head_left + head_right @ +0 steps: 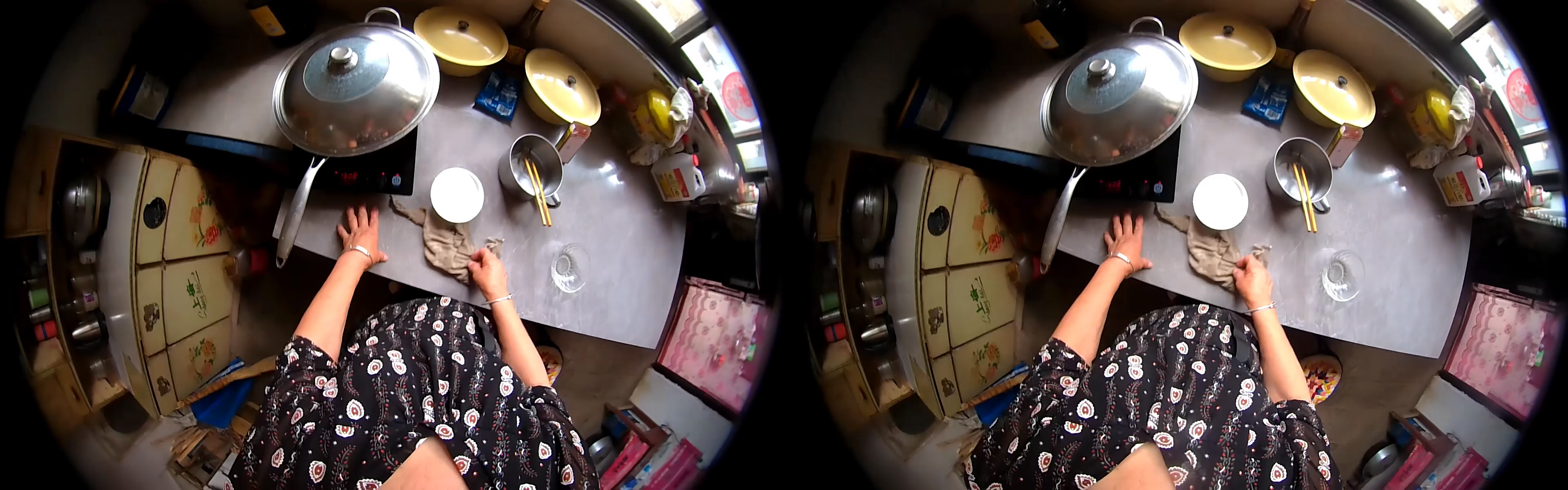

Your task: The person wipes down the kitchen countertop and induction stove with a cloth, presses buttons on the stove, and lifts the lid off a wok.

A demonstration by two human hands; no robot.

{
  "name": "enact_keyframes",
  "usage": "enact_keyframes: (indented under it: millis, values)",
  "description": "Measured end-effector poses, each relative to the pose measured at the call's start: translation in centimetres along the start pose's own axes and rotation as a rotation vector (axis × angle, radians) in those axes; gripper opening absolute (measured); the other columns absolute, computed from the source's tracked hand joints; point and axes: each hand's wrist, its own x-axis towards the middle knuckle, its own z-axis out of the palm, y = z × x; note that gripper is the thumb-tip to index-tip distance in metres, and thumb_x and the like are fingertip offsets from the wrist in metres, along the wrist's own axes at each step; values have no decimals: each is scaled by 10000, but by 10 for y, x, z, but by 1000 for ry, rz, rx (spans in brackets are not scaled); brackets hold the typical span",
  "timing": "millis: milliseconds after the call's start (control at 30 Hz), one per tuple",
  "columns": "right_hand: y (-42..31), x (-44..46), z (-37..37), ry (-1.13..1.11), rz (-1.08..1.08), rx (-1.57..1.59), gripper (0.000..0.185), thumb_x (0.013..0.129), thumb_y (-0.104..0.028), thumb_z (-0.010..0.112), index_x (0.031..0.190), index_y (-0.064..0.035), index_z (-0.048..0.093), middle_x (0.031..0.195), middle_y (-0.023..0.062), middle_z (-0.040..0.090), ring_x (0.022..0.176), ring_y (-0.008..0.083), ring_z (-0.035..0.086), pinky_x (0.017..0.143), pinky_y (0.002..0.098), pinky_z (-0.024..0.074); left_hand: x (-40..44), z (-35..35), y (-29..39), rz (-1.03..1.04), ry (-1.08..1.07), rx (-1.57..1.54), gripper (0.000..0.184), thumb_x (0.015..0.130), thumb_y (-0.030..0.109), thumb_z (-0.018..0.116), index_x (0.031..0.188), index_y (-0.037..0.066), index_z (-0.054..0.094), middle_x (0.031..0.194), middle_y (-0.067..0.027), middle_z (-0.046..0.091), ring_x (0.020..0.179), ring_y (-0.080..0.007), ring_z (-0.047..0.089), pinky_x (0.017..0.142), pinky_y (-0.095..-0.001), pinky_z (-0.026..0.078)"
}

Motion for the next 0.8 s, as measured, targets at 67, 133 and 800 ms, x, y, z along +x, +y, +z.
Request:
enact_keyframes:
  millis: [67, 133, 800]
  values:
    - [1, -2, -11, -4, 34, -5, 205, 730, -202, 691, 861, -83, 589, 737, 108, 627, 710, 267, 617, 652, 379, 482, 2, 1, 0, -6, -6, -8, 1204, 521, 341, 865, 1454, 113, 139, 1511, -166, 71, 1384, -417, 37, 1033, -633, 189]
    - [5, -1, -15, -36, 62, -2, 259, 707, -232, 722, 841, -69, 573, 729, 99, 626, 700, 259, 615, 647, 377, 481, 1, -3, 0, -7, -17, -22, 1206, 517, 338, 866, 1454, 119, 140, 1511, -166, 71, 1383, -418, 39, 1036, -634, 181]
    - [13, 38, -12, -219, -61, -433, 456, 609, -298, 796, 809, -20, 495, 774, 186, 595, 747, 347, 573, 711, 413, 467, 2, 15, -9, -17, 115, -207, 1079, 517, 308, 846, 1428, 159, 288, 1510, -118, 176, 1405, -353, 60, 1037, -683, 88]
